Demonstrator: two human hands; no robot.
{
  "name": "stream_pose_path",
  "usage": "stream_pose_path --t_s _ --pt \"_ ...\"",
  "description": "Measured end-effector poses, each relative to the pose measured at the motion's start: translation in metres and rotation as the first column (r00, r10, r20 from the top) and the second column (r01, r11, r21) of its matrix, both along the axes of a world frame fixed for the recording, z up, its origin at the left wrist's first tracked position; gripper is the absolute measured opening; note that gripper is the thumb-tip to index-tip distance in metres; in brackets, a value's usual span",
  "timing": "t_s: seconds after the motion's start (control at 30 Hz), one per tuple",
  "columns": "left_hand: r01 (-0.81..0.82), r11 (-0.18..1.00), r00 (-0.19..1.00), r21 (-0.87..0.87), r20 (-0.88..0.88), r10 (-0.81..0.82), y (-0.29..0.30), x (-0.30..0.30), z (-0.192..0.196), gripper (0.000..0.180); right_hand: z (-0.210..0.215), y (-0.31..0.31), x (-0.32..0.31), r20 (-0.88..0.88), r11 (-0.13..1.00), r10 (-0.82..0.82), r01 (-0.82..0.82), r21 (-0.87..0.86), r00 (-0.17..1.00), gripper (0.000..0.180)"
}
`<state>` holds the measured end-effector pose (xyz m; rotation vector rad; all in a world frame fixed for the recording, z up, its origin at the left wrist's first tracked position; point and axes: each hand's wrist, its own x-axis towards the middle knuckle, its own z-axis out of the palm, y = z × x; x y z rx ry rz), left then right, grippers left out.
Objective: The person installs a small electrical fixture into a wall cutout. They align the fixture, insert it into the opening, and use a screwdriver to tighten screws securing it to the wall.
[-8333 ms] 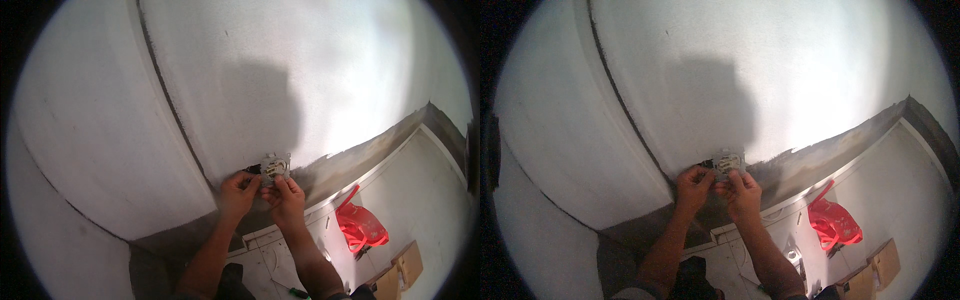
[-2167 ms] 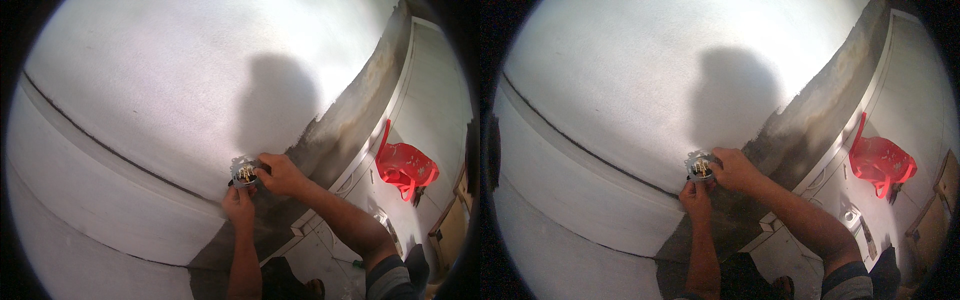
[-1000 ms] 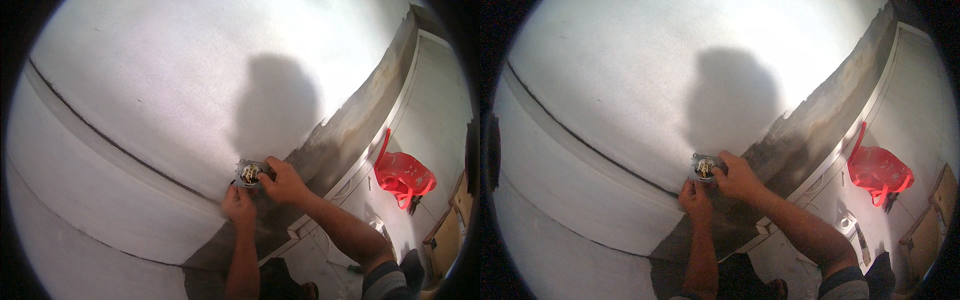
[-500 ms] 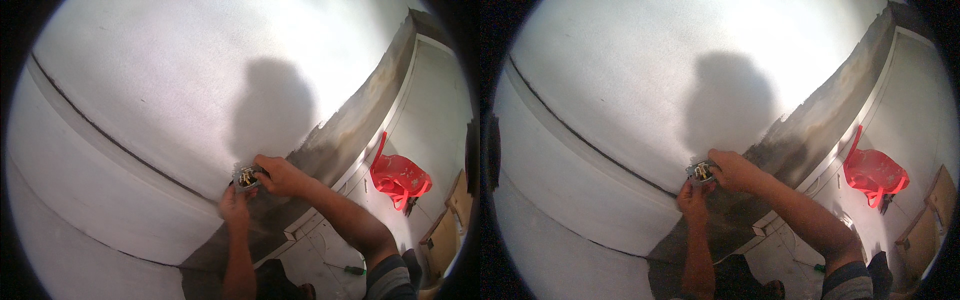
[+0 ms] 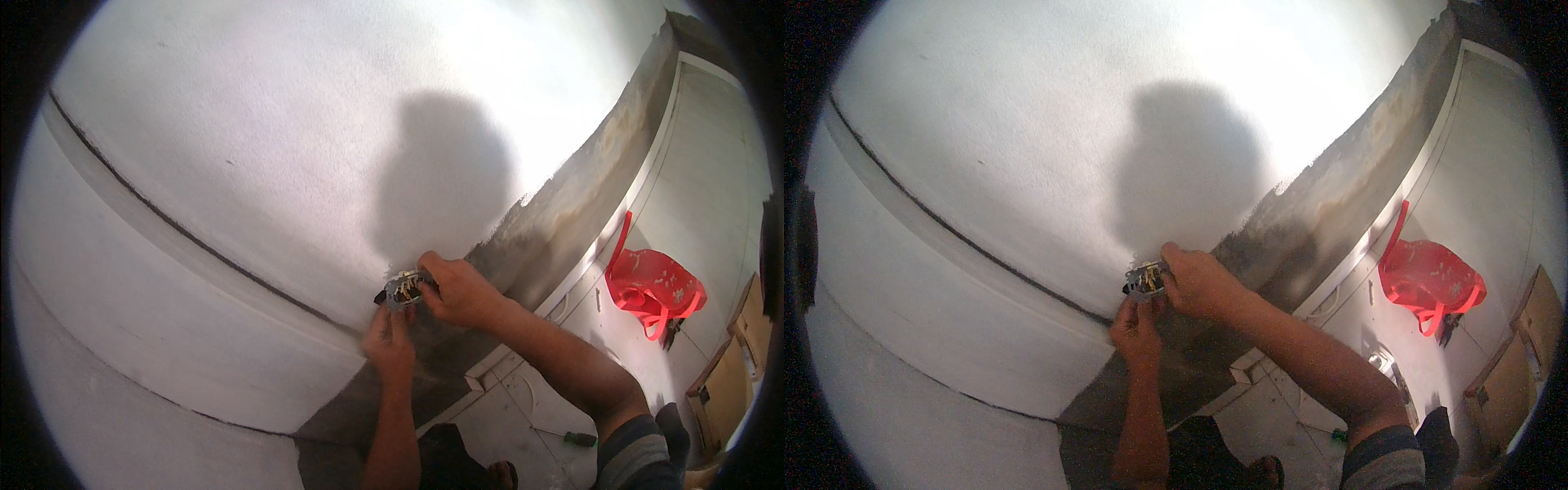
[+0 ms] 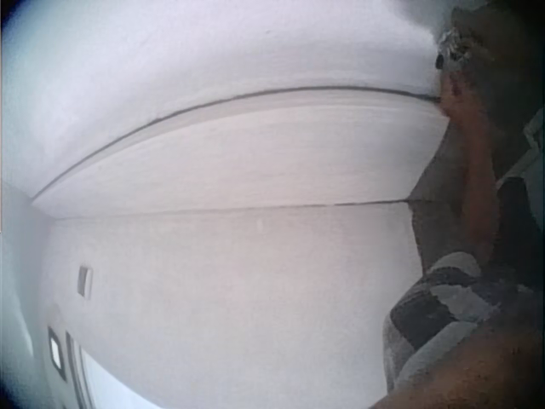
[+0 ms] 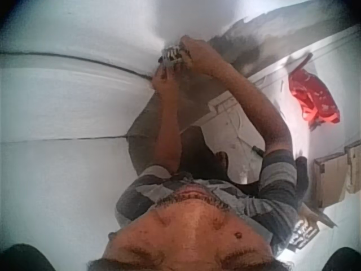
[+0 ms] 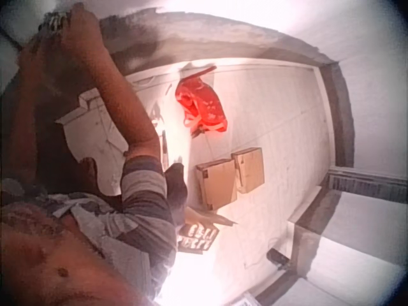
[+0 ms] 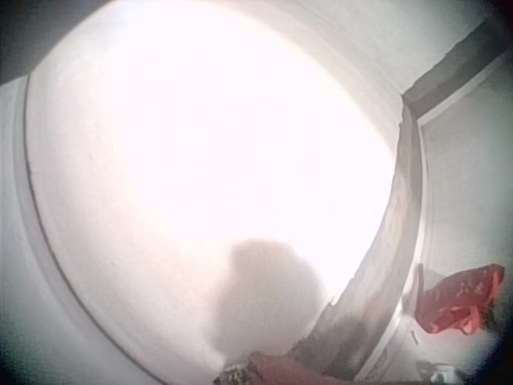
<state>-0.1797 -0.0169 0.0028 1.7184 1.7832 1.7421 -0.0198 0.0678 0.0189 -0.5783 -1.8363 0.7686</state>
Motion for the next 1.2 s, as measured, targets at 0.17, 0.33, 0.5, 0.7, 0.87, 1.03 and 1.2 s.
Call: stream_pose_path --t_s 0.17,0.33,0.5,0.7,0.87,1.03,1.2 --pt "0.02 0.999 0.998 0.043 0.063 -0.023 0.004 -0.002 -0.001 0.02 0.008 -0.012 0.0 -0.058 0.995 0.074 -0.078 -0.065 0.996 0.029" --pt "0.041 0.996 0.996 0.082 0.073 -0.047 0.005 -0.002 0.002 0.019 0.004 -0.01 -0.003 -0.102 0.99 0.139 -0.142 -0.021 0.985 0.037" --pt "-0.01 0.996 1.0 0.092 -0.026 0.013 0.003 -0.002 0.002 0.019 0.003 -0.01 -0.004 -0.152 0.979 0.178 -0.191 -0.074 0.972 0.037" --pt "0.08 0.994 0.974 0.072 0.206 -0.093 0.002 0.0 0.001 0.021 -0.002 -0.002 -0.01 -0.086 0.987 0.16 -0.156 0.045 0.983 0.035" --pt "0.152 0.988 0.731 -0.03 0.676 -0.092 -0.011 0.016 0.025 0.041 0.001 0.004 -0.005 -0.046 0.987 0.147 -0.143 0.079 0.988 0.035" --pt "0.238 0.963 0.584 -0.125 0.811 -0.039 -0.017 0.013 0.041 0.063 0.004 -0.001 -0.003 -0.046 0.989 0.144 -0.142 0.044 0.989 0.036" --pt "0.342 0.913 0.568 -0.223 0.823 -0.012 -0.018 0.01 0.048 0.064 -0.002 0.004 -0.005 -0.053 0.987 0.142 -0.137 0.086 0.988 0.037"
